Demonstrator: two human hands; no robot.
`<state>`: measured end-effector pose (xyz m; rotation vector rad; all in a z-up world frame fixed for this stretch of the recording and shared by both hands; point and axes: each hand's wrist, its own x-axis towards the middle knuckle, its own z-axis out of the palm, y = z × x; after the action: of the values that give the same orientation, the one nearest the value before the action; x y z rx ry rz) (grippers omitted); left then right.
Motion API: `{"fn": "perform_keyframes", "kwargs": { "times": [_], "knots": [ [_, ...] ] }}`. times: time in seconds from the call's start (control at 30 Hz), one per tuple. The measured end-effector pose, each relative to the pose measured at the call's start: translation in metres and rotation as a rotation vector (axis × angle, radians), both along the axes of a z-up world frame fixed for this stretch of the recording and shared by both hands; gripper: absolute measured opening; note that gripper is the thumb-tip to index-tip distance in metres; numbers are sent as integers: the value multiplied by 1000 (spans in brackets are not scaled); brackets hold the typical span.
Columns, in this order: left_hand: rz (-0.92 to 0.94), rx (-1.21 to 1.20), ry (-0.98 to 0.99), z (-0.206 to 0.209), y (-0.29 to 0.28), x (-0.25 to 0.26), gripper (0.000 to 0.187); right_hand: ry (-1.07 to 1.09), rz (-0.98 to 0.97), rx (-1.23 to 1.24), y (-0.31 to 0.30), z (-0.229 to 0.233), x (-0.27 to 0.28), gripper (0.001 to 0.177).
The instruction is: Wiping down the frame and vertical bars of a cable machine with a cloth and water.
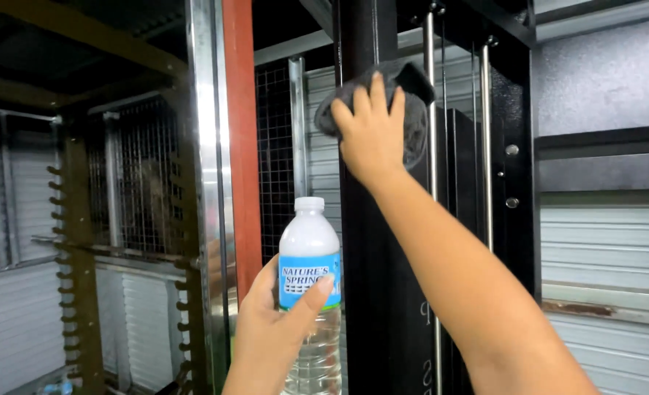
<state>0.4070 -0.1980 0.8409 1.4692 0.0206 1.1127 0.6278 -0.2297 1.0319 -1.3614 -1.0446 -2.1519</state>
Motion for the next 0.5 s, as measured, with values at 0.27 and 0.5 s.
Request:
{"fn": "perform_keyframes", "kwargs": {
  "times": [0.27,0.5],
  "knots": [
    [-53,54,-157,-29,3,7,51,-48,-105,-501,-27,-196,0,55],
    [-17,55,-79,-28,-9,11,51,12,-96,-842,-75,-169,-1,56]
  ]
}}
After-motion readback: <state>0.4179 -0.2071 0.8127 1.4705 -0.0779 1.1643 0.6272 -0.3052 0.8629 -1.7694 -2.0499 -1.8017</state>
